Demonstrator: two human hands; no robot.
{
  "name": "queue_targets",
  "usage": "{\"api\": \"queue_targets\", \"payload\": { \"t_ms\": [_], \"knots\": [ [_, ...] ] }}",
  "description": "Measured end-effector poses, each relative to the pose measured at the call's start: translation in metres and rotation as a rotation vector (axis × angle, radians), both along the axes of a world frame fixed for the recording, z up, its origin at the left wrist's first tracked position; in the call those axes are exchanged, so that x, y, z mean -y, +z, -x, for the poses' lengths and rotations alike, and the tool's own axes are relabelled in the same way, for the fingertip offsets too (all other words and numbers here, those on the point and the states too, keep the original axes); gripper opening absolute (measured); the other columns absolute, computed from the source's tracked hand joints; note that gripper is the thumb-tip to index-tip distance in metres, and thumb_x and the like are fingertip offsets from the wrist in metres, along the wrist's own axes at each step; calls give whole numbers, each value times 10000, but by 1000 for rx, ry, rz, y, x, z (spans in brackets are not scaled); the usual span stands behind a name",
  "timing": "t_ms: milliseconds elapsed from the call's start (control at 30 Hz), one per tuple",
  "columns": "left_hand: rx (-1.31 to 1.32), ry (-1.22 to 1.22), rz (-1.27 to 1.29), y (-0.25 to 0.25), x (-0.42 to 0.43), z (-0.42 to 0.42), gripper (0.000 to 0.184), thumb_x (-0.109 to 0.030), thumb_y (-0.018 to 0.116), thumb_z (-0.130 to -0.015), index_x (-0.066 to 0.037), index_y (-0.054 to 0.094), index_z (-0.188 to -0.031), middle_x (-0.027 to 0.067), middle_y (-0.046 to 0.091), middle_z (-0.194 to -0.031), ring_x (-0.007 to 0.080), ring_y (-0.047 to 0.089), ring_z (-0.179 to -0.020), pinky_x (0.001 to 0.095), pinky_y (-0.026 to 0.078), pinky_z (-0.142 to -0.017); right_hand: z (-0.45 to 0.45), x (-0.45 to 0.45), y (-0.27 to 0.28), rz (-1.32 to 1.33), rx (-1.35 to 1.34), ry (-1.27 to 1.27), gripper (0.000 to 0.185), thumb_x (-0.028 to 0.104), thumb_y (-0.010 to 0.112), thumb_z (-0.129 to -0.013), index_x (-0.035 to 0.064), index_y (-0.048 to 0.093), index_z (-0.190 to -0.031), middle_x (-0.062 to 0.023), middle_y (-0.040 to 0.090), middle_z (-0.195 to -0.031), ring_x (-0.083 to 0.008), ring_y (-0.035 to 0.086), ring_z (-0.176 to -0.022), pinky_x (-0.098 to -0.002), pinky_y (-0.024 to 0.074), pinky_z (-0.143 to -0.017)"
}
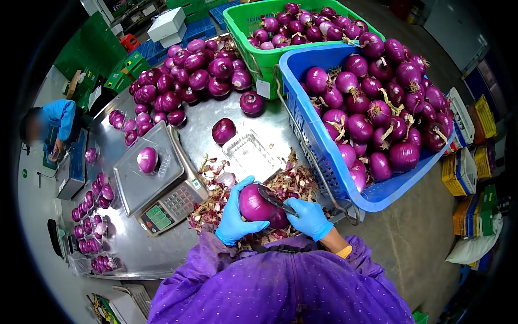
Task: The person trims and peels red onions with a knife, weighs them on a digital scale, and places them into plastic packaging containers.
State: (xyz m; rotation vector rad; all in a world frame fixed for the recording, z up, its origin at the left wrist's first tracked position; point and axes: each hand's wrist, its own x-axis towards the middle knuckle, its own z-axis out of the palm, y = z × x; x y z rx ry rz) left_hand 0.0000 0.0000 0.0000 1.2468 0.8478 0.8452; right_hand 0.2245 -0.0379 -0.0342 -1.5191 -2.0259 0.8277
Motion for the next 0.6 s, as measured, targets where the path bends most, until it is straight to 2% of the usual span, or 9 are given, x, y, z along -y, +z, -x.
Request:
{"api": "queue_targets", "payload": {
  "t_ms": [67, 167, 267, 367, 433, 500, 533, 600],
  "knots": [
    [-11, 14, 35, 9, 0, 0, 1053, -182, 883, -582, -32, 250, -1410, 128, 413, -1347, 244, 463, -1236, 360, 407, -1034, 2, -1, 10, -36, 3, 12, 250, 152, 616, -769, 102, 575, -1011, -129, 638, -791, -324, 643, -703, -415, 508, -599],
    [-63, 16, -67, 5, -7, 6, 1033, -188, 886, -575, -33, 270, -1391, 122, 433, -1319, 234, 481, -1212, 361, 416, -1025, 14, -12, 23, -102, 36, 34, 209, 154, 613, -768, 96, 574, -964, -127, 635, -782, -330, 637, -690, -422, 503, -586],
    [-24, -7, -21, 7, -7, 7, 1022, -176, 879, -570, -40, 279, -1386, 113, 441, -1308, 222, 487, -1200, 362, 415, -1022, 17, -15, 30, -113, 60, 28, 186, 160, 613, -769, 99, 574, -941, -130, 634, -770, -332, 635, -685, -424, 502, -580],
    [184, -85, 201, -5, -7, 12, 996, -162, 869, -568, -42, 303, -1379, 109, 450, -1305, 216, 487, -1197, 362, 418, -1015, 8, -15, 17, -104, 15, 31, 176, 181, 618, -787, 104, 576, -940, -144, 630, -757, -342, 632, -692, -431, 498, -582],
    [186, -93, 234, -4, -6, 16, 941, -253, 842, -568, -34, 374, -1354, 107, 472, -1294, 218, 499, -1184, 362, 418, -1007, -7, -12, 1, 50, 38, 17, 153, 202, 573, -830, 102, 546, -942, -148, 629, -748, -378, 623, -683, -472, 501, -615],
    [251, -97, 280, -9, -6, 21, 921, -317, 824, -570, -31, 408, -1341, 109, 488, -1286, 223, 513, -1168, 365, 418, -1005, -20, 3, -10, 147, -55, -69, 143, 222, 569, -848, 95, 573, -916, -175, 622, -733, -387, 620, -680, -476, 479, -595],
    [245, -93, 301, -6, -6, 21, 908, -369, 795, -570, -29, 434, -1331, 109, 512, -1266, 229, 532, -1147, 372, 418, -1006, -23, 8, -13, 121, -75, -87, 141, 214, 578, -850, 84, 571, -904, -181, 615, -724, -389, 619, -675, -472, 473, -586],
    [273, -49, 379, -1, -5, 22, 872, -357, 793, -579, -34, 454, -1315, 108, 534, -1249, 232, 538, -1140, 371, 420, -1004, -21, 16, -18, 95, -136, -149, 142, 199, 600, -853, 63, 572, -880, -189, 599, -696, -387, 608, -646, -451, 464, -565]
  ]
}}
